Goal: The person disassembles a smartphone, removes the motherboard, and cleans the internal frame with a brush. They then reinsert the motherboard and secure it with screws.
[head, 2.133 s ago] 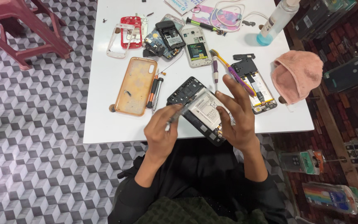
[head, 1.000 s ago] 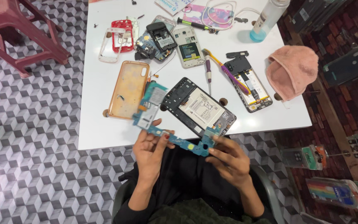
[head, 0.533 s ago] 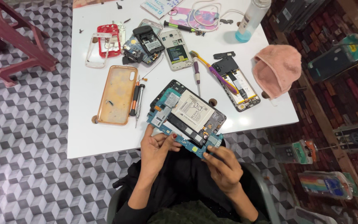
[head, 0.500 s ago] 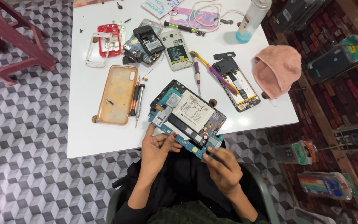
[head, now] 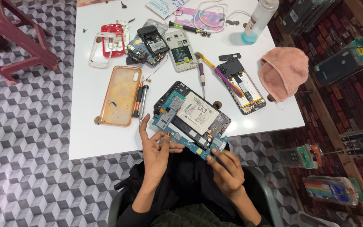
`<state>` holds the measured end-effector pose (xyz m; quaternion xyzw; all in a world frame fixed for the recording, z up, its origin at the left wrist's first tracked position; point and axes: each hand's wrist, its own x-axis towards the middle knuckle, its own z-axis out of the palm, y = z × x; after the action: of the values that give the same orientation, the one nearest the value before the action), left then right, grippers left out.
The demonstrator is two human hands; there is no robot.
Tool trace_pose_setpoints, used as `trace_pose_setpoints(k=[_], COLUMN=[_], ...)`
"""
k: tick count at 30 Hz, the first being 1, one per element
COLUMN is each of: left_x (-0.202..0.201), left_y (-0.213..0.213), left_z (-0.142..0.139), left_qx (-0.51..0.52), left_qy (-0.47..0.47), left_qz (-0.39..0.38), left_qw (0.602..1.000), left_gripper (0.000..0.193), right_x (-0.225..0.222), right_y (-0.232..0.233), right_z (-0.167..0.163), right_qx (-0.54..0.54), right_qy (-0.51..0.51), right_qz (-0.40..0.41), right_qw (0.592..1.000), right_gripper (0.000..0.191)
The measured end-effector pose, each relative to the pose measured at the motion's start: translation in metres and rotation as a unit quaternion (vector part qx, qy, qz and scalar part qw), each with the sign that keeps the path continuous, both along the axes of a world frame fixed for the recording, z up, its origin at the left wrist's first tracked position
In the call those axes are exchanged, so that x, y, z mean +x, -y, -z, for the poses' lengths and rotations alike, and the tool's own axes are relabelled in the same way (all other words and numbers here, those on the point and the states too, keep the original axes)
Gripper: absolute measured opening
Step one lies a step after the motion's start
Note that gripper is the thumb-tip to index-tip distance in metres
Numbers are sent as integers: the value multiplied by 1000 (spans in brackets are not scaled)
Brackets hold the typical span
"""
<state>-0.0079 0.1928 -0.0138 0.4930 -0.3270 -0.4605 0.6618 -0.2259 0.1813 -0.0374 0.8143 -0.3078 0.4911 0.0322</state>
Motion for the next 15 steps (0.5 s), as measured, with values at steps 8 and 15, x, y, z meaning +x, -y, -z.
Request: trace_pose_setpoints(k=[8,15], left_x=[1,5], left_y=[0,-3], left_z=[14,13], left_qx=[-34,-62], left_qy=[-8,-39], left_qz=[-1,-11], left_qw=[999,997], left_gripper=[83,77], right_x=[10,-12], right_y=[14,17], right_z=[-6,-1], right_qx=[9,0], right_qy=[21,114], right_qz=[35,10], right_qw=[999,993], right_gripper=[26,25])
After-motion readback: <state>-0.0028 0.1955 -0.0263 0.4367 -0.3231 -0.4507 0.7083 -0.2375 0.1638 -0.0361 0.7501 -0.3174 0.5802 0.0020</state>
